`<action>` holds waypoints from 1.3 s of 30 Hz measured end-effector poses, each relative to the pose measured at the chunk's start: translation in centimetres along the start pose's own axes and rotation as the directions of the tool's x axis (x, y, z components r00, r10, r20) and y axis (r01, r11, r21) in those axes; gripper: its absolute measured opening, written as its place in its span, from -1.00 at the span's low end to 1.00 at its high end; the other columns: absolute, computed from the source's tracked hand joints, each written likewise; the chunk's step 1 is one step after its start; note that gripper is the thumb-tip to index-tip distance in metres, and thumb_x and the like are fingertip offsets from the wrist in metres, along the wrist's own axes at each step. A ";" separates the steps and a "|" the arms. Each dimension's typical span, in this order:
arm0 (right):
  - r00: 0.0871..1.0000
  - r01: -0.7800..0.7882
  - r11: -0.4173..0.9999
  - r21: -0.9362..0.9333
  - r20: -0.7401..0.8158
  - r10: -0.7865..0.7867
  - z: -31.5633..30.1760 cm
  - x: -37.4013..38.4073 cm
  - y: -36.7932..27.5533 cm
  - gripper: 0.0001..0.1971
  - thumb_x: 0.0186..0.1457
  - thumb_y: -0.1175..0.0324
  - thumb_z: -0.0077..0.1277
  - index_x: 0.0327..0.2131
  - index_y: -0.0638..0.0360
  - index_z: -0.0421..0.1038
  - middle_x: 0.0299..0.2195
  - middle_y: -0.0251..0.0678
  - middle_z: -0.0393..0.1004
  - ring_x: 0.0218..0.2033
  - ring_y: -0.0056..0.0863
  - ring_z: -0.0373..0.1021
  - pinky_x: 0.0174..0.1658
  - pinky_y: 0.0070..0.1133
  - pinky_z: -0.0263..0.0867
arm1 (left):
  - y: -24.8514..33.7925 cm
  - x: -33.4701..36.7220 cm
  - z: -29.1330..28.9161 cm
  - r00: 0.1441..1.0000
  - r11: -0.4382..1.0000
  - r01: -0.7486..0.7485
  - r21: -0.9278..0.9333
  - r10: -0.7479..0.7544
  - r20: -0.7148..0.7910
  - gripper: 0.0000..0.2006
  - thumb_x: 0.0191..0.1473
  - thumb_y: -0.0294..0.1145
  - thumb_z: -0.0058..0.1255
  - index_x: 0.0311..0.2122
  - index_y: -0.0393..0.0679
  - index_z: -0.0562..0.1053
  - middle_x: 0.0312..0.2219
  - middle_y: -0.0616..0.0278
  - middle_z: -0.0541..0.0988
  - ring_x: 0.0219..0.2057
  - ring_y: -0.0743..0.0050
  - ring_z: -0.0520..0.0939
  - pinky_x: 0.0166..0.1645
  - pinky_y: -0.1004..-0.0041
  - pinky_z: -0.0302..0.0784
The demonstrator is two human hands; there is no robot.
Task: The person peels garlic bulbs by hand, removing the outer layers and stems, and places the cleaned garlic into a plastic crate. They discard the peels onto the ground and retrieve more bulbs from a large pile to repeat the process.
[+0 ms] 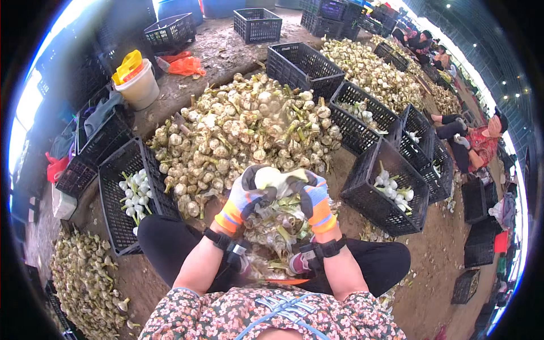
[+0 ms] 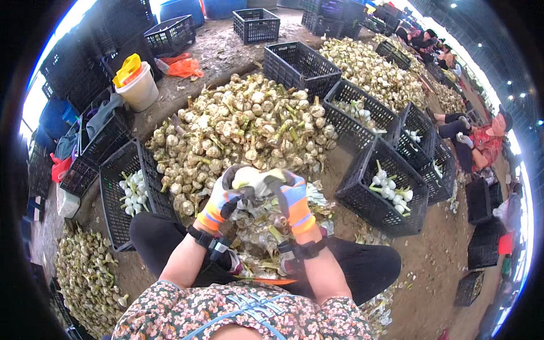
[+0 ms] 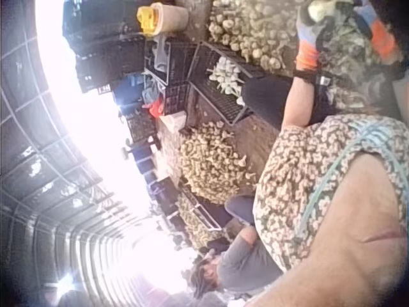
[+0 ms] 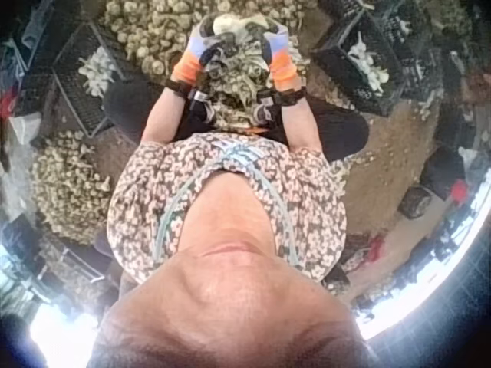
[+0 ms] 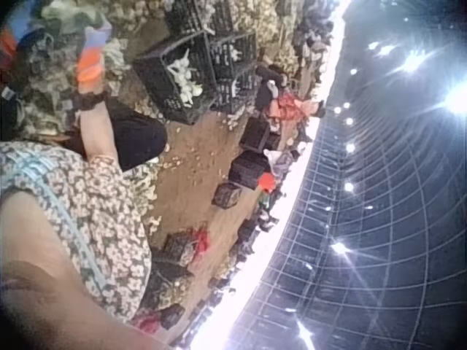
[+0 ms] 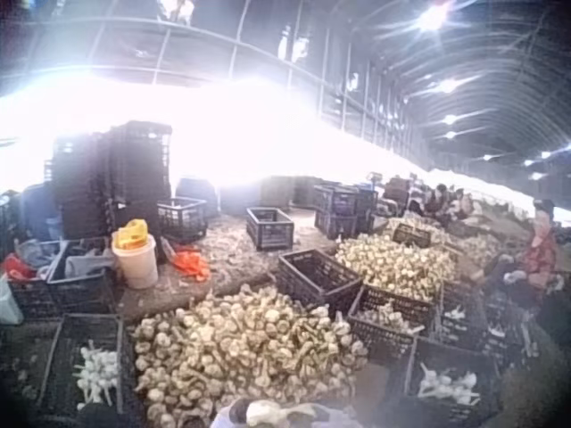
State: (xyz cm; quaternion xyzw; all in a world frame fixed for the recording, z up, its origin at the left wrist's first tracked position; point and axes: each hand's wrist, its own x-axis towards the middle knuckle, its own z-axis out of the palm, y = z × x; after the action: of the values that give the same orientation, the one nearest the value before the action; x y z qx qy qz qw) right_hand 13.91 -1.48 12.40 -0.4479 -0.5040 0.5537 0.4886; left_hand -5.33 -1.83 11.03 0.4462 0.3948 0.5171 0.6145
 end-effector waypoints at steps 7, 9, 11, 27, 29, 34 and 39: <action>0.968 -0.134 0.555 -0.821 -0.228 -0.104 -7.2 1.6 4.3 -0.58 -0.10 0.26 0.16 -0.12 0.23 0.44 -0.27 -0.03 0.48 -0.14 -0.05 0.37 -0.07 -0.43 0.30 | 4.9 -1.6 1.6 0.983 0.986 0.078 -0.146 -0.051 0.177 -0.25 -0.22 -0.39 0.30 0.12 -0.21 0.22 -0.10 0.23 0.45 -0.08 0.47 0.46 0.05 0.48 0.36; 0.991 -0.029 0.640 -0.767 -0.106 -0.082 -4.8 0.9 2.0 -0.52 -0.11 0.25 0.19 -0.07 0.22 0.41 -0.15 -0.03 0.42 -0.08 -0.16 0.35 -0.03 -0.46 0.26 | 3.2 -1.1 0.7 0.988 0.998 -0.040 -0.038 0.045 0.150 -0.25 -0.22 -0.40 0.29 0.13 -0.20 0.21 -0.10 0.23 0.43 -0.07 0.48 0.45 0.05 0.48 0.35; 0.995 0.093 0.885 -0.456 0.075 -0.066 -0.5 0.0 -3.1 -0.55 -0.13 0.25 0.21 -0.12 0.22 0.45 -0.19 -0.08 0.44 -0.16 -0.23 0.39 -0.07 -0.49 0.28 | 2.3 -1.0 0.2 0.979 0.990 -0.130 0.046 0.120 0.167 -0.25 -0.23 -0.42 0.27 0.13 -0.22 0.20 -0.09 0.23 0.40 -0.06 0.51 0.42 0.05 0.48 0.34; 0.917 0.334 0.656 -0.677 0.073 -0.391 3.0 -0.1 -2.8 -0.84 -0.21 0.52 0.01 -0.42 0.28 0.41 -0.44 -0.10 0.40 -0.38 -0.14 0.37 -0.31 -0.39 0.29 | -2.0 -0.2 -0.2 0.963 0.961 -0.257 0.102 0.264 -0.055 -0.35 -0.14 -0.57 0.19 0.11 -0.28 0.22 -0.01 0.19 0.40 -0.05 0.45 0.46 -0.02 0.47 0.44; 0.911 0.360 0.666 -0.653 0.093 -0.401 3.1 -0.6 -2.2 -0.85 -0.19 0.51 0.02 -0.42 0.27 0.39 -0.44 -0.11 0.39 -0.38 -0.17 0.37 -0.30 -0.41 0.30 | -2.3 -0.4 1.3 0.980 0.974 -0.169 -0.153 0.149 -0.132 -0.43 -0.09 -0.54 0.16 0.08 -0.29 0.25 -0.06 0.18 0.43 -0.07 0.45 0.47 -0.02 0.47 0.44; 0.906 0.194 0.758 -0.623 -0.183 -0.382 2.2 0.7 1.5 -0.81 -0.19 0.45 0.05 -0.40 0.27 0.40 -0.40 -0.07 0.42 -0.33 -0.07 0.37 -0.26 -0.34 0.31 | -0.5 -0.5 1.0 0.996 0.843 -0.087 -0.531 0.076 -0.042 -0.47 0.11 -0.12 -0.03 0.05 -0.35 0.28 -0.09 0.04 0.46 -0.06 0.32 0.48 0.04 0.35 0.41; 0.966 -0.132 0.459 -0.879 -0.218 -0.140 -6.6 2.6 8.7 -0.80 -0.10 0.46 0.03 -0.33 0.28 0.45 -0.38 -0.08 0.49 -0.37 -0.22 0.44 -0.25 -0.44 0.34 | 0.4 0.4 1.5 0.974 0.740 -0.093 -0.666 0.207 0.094 -0.46 0.15 -0.18 -0.13 0.19 -0.20 0.16 0.15 0.04 0.25 0.18 0.01 0.23 0.23 0.18 0.17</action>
State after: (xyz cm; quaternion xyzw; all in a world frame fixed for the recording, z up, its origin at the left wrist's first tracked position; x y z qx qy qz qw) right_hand 19.35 1.78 3.17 -0.7034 -0.6507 0.1454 0.2466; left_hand -4.01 -1.61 11.82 0.2729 0.0994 0.6326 0.7180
